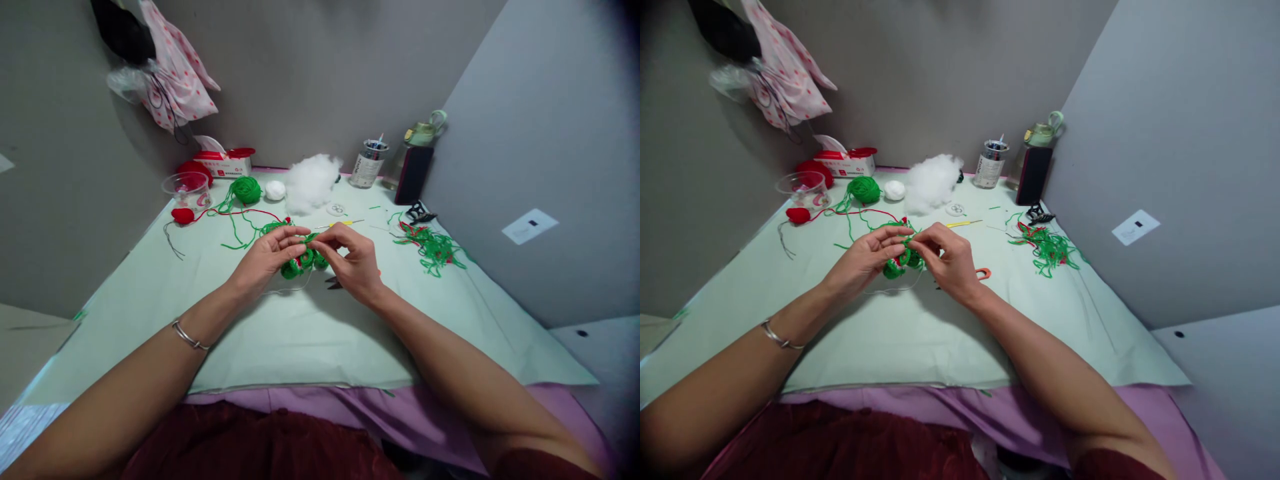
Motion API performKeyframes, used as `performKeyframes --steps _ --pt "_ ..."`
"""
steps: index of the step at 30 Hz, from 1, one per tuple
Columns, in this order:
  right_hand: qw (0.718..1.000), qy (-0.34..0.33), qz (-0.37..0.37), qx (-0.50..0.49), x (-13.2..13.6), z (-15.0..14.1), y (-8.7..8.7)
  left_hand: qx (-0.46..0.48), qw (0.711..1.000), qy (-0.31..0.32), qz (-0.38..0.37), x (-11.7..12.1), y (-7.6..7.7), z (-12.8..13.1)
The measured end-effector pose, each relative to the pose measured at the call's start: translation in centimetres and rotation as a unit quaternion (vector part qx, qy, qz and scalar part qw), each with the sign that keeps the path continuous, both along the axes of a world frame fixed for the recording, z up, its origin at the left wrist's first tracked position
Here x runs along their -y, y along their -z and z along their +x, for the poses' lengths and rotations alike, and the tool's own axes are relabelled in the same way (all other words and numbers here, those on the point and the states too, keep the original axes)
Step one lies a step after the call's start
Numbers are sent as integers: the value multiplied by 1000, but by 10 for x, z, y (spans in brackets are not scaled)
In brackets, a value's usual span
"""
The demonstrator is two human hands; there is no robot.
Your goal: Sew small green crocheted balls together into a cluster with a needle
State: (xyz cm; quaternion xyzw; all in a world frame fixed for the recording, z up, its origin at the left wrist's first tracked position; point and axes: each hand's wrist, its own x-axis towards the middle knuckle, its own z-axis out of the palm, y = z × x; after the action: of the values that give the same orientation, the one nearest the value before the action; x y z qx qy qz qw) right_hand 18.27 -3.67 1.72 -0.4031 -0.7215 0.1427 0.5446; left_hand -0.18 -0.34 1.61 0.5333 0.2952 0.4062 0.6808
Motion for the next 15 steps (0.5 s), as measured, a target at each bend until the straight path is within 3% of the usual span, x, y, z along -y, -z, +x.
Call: performKeyframes --steps 7,15 --pt "1000 17 -10 -21 1 1 -3 -3 1000 11 9 -1 -1 -1" --pt "998 2 -22 -53 0 1 -3 -1 1000 -24 -17 0 -6 0"
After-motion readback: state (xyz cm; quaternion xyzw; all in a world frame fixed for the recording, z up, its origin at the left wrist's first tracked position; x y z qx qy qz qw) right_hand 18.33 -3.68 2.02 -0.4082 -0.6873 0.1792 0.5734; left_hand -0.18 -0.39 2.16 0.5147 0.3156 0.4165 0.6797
